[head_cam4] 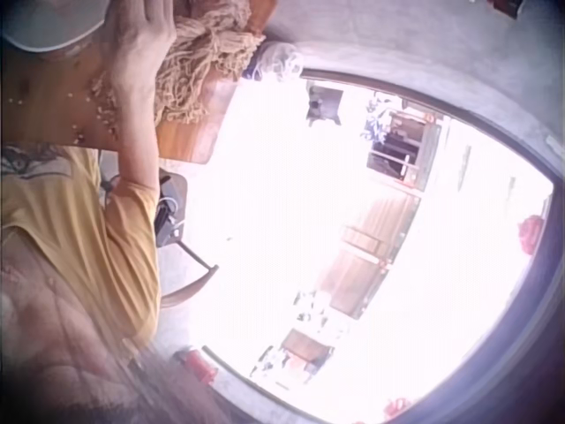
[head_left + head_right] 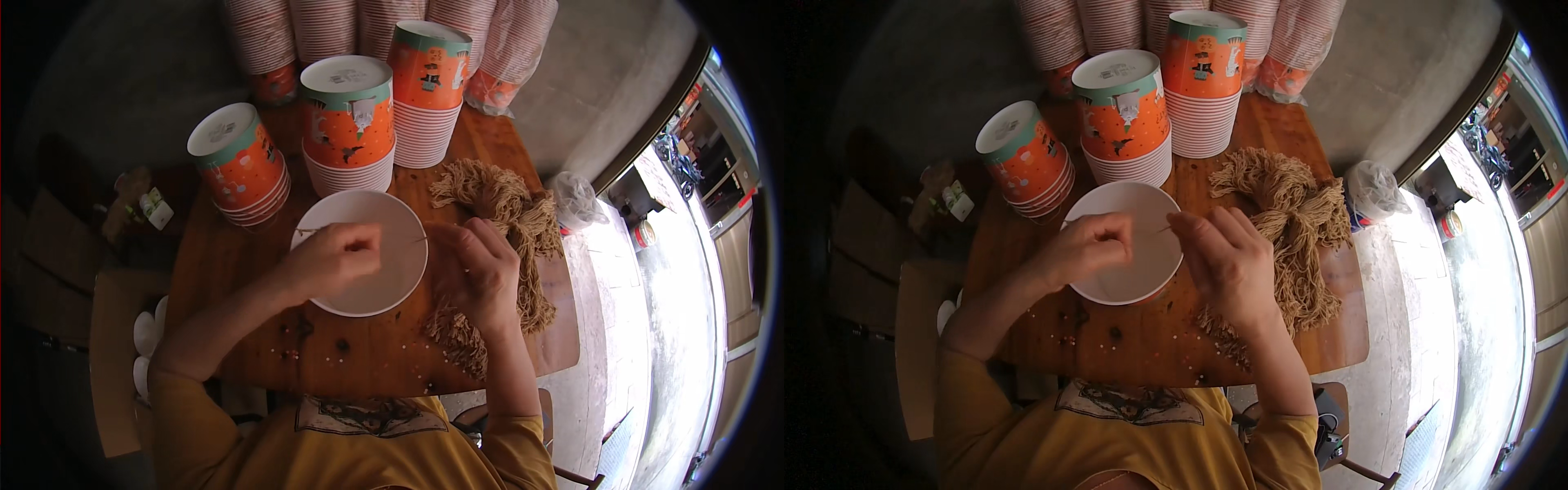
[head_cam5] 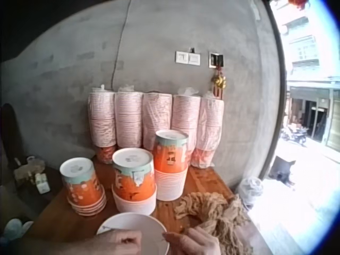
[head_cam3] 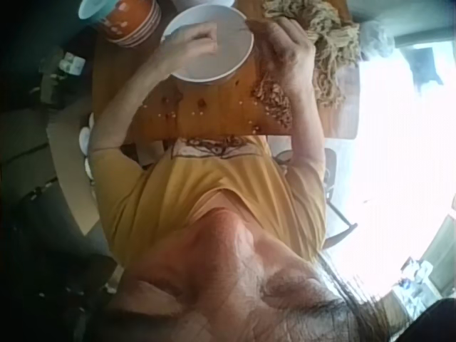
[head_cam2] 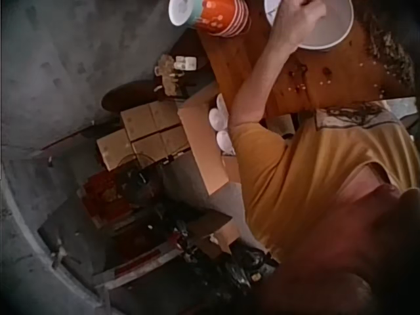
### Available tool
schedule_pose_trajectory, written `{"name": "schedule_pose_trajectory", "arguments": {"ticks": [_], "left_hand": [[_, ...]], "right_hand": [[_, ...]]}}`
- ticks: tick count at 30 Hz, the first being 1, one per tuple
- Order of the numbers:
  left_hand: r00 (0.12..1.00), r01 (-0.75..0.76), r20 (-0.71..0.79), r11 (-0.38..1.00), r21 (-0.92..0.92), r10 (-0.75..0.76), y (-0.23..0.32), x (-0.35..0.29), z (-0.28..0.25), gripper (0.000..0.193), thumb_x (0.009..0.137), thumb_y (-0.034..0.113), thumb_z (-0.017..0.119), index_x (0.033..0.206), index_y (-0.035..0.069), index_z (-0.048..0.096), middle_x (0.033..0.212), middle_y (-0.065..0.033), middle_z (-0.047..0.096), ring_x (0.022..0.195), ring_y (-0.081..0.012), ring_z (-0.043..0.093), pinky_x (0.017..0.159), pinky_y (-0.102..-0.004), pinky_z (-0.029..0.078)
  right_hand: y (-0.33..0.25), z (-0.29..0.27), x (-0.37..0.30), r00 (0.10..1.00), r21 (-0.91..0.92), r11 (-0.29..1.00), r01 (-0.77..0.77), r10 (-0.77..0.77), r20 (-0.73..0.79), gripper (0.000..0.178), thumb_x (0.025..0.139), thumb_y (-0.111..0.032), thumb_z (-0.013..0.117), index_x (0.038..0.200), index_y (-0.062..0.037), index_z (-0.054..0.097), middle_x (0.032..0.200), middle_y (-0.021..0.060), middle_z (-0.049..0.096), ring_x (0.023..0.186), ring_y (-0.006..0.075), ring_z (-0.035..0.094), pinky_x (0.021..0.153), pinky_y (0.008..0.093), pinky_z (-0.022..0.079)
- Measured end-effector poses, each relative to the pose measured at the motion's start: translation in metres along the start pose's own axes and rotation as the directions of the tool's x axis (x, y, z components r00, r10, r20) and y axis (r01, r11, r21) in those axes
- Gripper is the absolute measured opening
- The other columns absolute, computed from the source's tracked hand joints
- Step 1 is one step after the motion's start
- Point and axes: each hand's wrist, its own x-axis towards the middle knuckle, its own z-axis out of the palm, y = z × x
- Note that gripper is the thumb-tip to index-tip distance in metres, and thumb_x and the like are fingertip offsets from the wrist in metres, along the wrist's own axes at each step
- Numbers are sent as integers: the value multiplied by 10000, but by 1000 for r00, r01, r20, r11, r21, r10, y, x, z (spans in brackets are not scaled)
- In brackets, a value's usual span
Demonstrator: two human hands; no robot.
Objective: Attaching rope handles to paper buckets at a workbench.
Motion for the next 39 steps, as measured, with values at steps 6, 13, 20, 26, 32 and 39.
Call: {"name": "schedule_pose_trajectory", "arguments": {"ticks": [6, 13, 20, 26, 32, 39], "left_hand": [[987, 23, -155, 904, 426, 48, 3, -8, -11, 99, 867, 61, 556, 959, 41, 587, 868, 7, 614, 841, -82, 564, 779, -266, 465], [988, -157, -50, 932, -327, 148, 21, 11, 18, 276, 960, 250, 608, 1104, 15, 604, 958, -26, 644, 883, -106, 596, 851, -272, 467], [996, 41, 89, 969, -245, -20, 24, 3, 9, 153, 959, 158, 583, 979, 12, 624, 788, 6, 593, 757, -50, 539, 719, -211, 439], [998, 64, -10, 997, -45, -64, 3, -13, -3, 156, 952, 178, 599, 929, 25, 624, 753, 14, 597, 698, -36, 518, 628, -211, 423], [994, -49, -85, 986, 156, 63, -1, -16, 0, 155, 950, 155, 599, 937, 1, 611, 789, -20, 627, 744, -77, 566, 687, -251, 470], [991, -63, -88, 940, 336, 98, 16, -12, 6, 121, 933, 125, 607, 947, 5, 601, 853, -62, 650, 803, -98, 595, 744, -271, 481]], "right_hand": [[6, 2, 2, 998, 105, 993, -58, 54, 35, 269, 767, -21, 699, 1020, -111, 687, 731, 39, 530, 684, 232, 556, 602, 361, 480], [0, 8, 5, 999, 53, 998, 14, -16, 37, 286, 757, -32, 712, 1025, -131, 706, 712, 39, 503, 676, 231, 552, 573, 354, 476], [6, 3, -5, 998, 55, 997, -61, 61, 13, 287, 751, -5, 713, 1013, -120, 710, 727, 39, 520, 681, 232, 558, 580, 356, 480], [37, 10, -28, 914, 314, 859, -404, 391, 107, 166, 863, -4, 624, 1008, -36, 699, 856, 58, 570, 749, 150, 590, 669, 271, 474], [55, 25, -45, 797, 434, 671, -602, 537, 276, 150, 887, -39, 620, 1016, -32, 695, 953, 42, 598, 818, 133, 596, 717, 279, 485], [12, 1, -33, 902, 87, 899, -429, 432, -8, 360, 841, -10, 652, 1190, -87, 613, 1063, 104, 609, 872, 258, 651, 727, 339, 537]]}}
